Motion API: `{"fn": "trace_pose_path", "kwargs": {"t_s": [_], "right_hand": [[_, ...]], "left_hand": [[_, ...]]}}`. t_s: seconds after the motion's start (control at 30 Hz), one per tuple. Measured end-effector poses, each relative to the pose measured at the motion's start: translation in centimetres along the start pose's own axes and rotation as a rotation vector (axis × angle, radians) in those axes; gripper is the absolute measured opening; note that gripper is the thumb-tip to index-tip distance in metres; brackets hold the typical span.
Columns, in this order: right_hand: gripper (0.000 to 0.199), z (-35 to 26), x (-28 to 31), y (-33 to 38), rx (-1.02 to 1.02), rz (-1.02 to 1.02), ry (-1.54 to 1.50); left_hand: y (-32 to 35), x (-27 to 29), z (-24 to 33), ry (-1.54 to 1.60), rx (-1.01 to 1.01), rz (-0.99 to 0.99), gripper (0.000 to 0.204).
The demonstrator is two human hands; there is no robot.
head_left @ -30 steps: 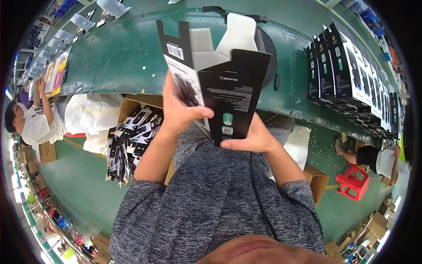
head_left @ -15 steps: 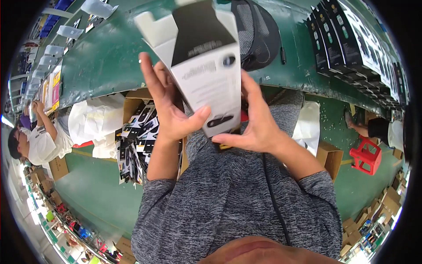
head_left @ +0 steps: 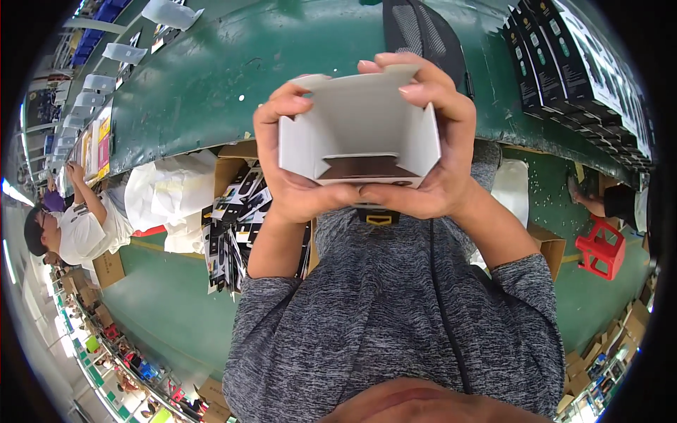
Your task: The person takes flat cardboard packaging sheets from the assembly line, folds them into boxes by hand, and stacks the assembled boxes on the table.
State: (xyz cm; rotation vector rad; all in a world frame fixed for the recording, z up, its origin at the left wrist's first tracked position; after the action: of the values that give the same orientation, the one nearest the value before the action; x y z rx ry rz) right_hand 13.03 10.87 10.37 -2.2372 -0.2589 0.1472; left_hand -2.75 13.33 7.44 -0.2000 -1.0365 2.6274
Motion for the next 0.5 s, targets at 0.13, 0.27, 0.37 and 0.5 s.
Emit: {"fn": "trace_pose_path", "kwargs": {"t_s": [0.13, 0.27, 0.37, 0.5], "right_hand": [[0.093, -0.4, 1.2, -1.2, 0.117, -0.090, 0.028], [0.095, -1.0, 2.2, -1.7, 0.175, -0.109, 0.009], [0.099, -1.7, 3.0, -1.8, 0.174, -0.060, -0.035], [0.106, -1.6, 4.6, -1.3, 0.079, -0.043, -0.047]], "left_hand": [[-1.4, -0.7, -0.2, 0.074, 0.028, 0.065, 0.090], [-2.7, -2.3, 0.4, 0.070, -0.081, -0.020, 0.095], [-3.8, -3.3, 1.3, 0.159, -0.152, 0.026, 0.109], [-5.3, -4.6, 2.6, -0.155, -0.208, -0.132, 0.088]]}}
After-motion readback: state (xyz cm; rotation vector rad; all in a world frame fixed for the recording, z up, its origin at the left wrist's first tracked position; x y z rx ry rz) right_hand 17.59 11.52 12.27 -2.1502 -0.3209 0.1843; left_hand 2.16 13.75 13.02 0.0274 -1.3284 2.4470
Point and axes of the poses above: each hand's wrist, its own y-axis away from the middle knuckle, its own x-axis out of the back of the hand, z = x × y, the point moved 8 cm from there along -y, towards the middle knuckle, and after that the axes turned 7 degrees about -y, right-handed, at the moved point
